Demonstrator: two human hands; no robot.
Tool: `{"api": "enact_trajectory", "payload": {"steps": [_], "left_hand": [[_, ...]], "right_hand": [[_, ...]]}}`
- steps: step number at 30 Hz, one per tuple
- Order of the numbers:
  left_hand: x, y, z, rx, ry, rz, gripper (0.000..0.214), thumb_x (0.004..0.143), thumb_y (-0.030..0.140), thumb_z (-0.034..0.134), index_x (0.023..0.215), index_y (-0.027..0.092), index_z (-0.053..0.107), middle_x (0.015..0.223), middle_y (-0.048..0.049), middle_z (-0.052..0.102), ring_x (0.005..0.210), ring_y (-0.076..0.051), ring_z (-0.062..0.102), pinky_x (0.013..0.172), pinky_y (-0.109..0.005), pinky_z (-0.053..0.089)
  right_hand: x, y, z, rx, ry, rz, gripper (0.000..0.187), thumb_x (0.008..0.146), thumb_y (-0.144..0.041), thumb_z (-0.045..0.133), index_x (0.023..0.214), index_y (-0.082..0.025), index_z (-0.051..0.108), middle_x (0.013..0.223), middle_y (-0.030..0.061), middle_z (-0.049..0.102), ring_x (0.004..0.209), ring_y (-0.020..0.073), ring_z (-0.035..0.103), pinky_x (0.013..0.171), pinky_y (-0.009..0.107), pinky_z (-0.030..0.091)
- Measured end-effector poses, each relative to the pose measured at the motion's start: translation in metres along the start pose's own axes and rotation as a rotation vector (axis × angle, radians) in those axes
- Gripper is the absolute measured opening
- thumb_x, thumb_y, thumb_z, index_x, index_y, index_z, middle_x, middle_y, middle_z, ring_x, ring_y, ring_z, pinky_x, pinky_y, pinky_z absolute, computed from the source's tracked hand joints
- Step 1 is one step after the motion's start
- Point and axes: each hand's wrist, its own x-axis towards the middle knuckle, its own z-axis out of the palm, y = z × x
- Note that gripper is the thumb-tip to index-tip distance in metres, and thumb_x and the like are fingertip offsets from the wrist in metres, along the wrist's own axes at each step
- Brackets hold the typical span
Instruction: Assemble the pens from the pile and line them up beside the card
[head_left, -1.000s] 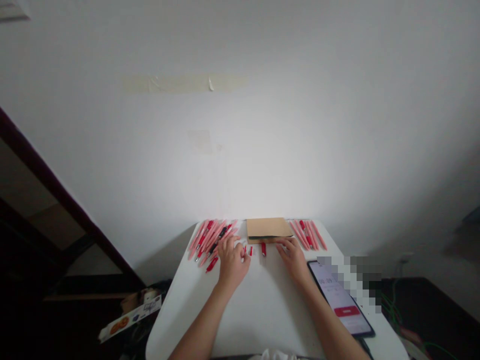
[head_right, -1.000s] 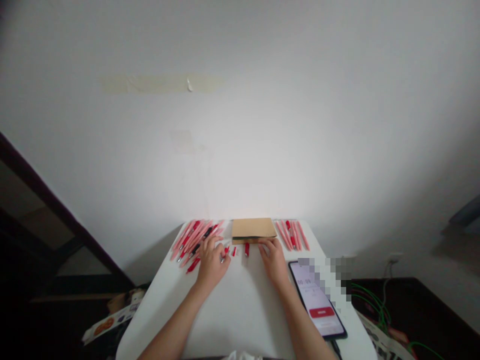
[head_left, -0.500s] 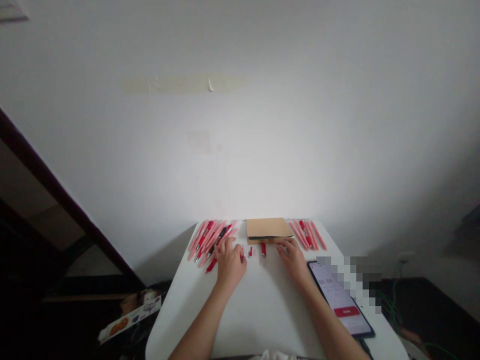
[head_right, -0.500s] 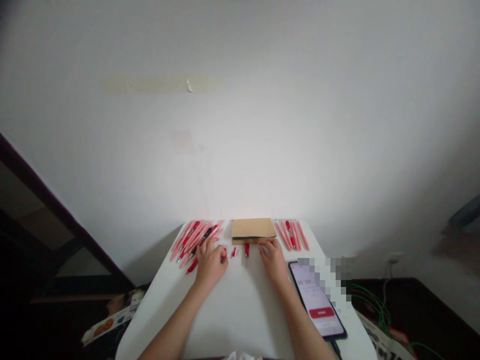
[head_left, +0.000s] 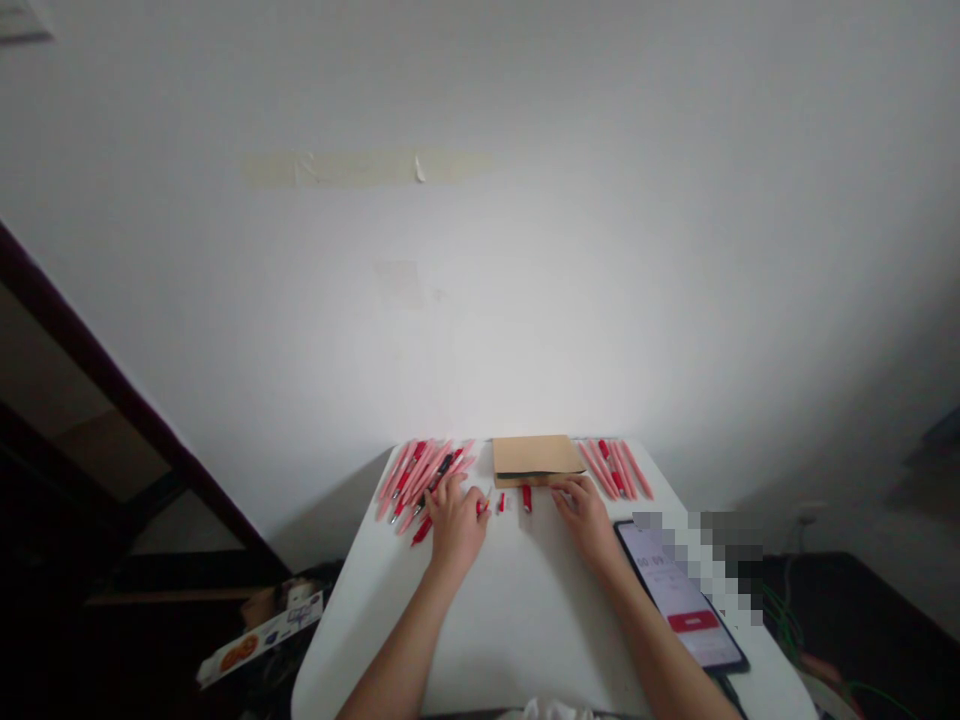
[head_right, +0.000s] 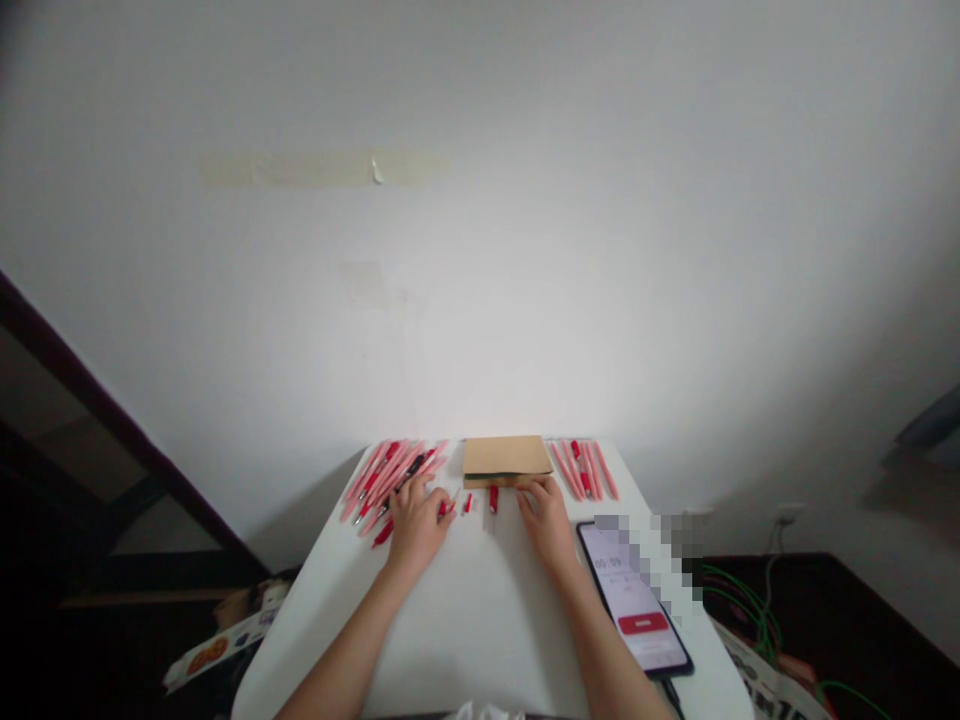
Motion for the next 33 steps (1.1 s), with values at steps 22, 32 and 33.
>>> {"api": "enact_trajectory", "payload": {"steps": [22, 32, 33], "left_hand": [[0.01, -0.024, -0.012, 0.078, -0.002, -0.075, 0.03, 0.087, 0.024, 0.058, 0.114, 0.026, 0.069, 0.133, -0.0112, 0.061, 0.131, -0.033, 0.045, 0.108, -0.057, 0.034], [0.011, -0.023, -0.005, 0.065, 0.066, -0.064, 0.028, 0.087, 0.027, 0.058, 0.112, 0.026, 0.071, 0.127, -0.012, 0.061, 0.127, -0.034, 0.045, 0.108, -0.057, 0.033], [0.011, -0.022, -0.003, 0.048, 0.069, -0.048, 0.027, 0.087, 0.028, 0.058, 0.11, 0.026, 0.072, 0.127, -0.0115, 0.062, 0.127, -0.034, 0.045, 0.108, -0.057, 0.033]], "right_hand": [[-0.005, 0.011, -0.002, -0.522, -0.192, -0.112, 0.021, 0.089, -0.024, 0.056, 0.097, -0.026, 0.075, 0.106, 0.0084, 0.067, 0.101, 0.0265, 0.057, 0.085, 0.038, 0.044], [-0.005, 0.011, -0.001, -0.519, -0.172, -0.114, 0.021, 0.088, -0.023, 0.056, 0.095, -0.028, 0.075, 0.105, 0.0084, 0.067, 0.102, 0.0273, 0.058, 0.085, 0.038, 0.045], [-0.005, 0.011, -0.001, -0.519, -0.174, -0.111, 0.02, 0.088, -0.023, 0.057, 0.095, -0.028, 0.075, 0.105, 0.0082, 0.067, 0.102, 0.0273, 0.058, 0.085, 0.038, 0.045]]}}
